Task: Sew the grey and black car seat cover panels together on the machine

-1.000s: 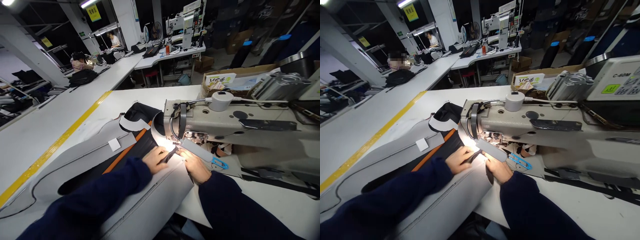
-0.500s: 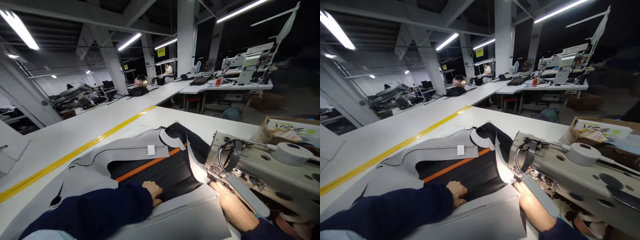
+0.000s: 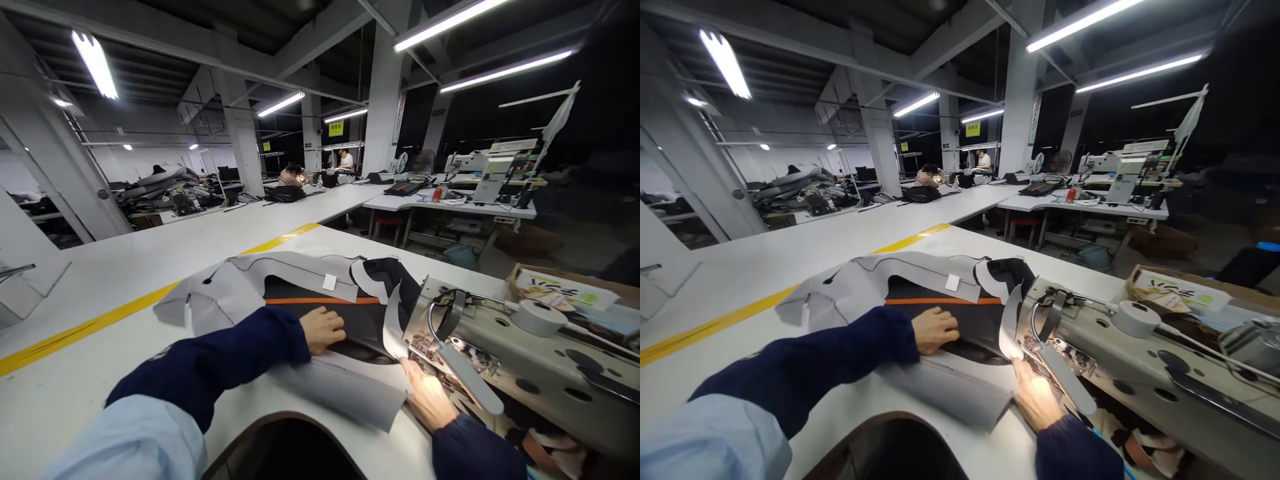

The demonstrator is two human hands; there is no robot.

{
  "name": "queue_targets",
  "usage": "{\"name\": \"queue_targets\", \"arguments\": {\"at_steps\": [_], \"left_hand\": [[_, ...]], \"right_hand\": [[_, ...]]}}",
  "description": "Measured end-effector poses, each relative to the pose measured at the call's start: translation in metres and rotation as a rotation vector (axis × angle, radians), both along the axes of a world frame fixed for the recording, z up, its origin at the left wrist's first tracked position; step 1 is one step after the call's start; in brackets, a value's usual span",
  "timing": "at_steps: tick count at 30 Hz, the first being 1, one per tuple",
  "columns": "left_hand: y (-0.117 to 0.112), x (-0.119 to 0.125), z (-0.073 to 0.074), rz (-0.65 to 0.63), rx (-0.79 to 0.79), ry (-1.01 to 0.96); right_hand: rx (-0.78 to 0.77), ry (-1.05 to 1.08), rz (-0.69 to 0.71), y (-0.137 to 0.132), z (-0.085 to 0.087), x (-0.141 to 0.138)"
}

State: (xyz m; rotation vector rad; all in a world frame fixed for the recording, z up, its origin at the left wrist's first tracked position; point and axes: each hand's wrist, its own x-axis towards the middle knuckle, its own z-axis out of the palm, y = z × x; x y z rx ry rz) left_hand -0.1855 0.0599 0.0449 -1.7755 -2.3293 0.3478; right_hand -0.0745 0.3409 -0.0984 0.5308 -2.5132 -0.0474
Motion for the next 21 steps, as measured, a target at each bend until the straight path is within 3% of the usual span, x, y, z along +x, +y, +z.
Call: {"name": "queue_targets", "arguments": {"at_steps": [5, 8, 10, 13, 17, 21], "left_hand": [[-0.010, 0.075, -0.071, -0.096, 0.033, -0.293], [-0.021, 0.106, -0.095, -0.079, 0.138, -0.465], [-0.013, 0.104, -0.092, -0.043, 0.232, -0.481], [0.025, 0.079, -0.078, 0.004, 0.326, -0.428], [0.076, 0.059, -0.073, 0.172, 0.261, -0.369], [0.083, 0.071, -0.081, 0.240, 0.294, -0.326]], "right_hand": [[0.135, -0.073, -0.131, -0.018, 0.006, 0.001], [0.103, -0.111, -0.157, -0.018, 0.006, 0.000], [0.081, -0.124, -0.101, -0.014, 0.004, -0.001], [0.049, -0.151, -0.009, -0.008, 0.000, 0.000], [-0.047, -0.177, 0.010, -0.004, -0.009, 0.004], [-0.070, -0.223, 0.000, -0.005, -0.013, 0.004]]}}
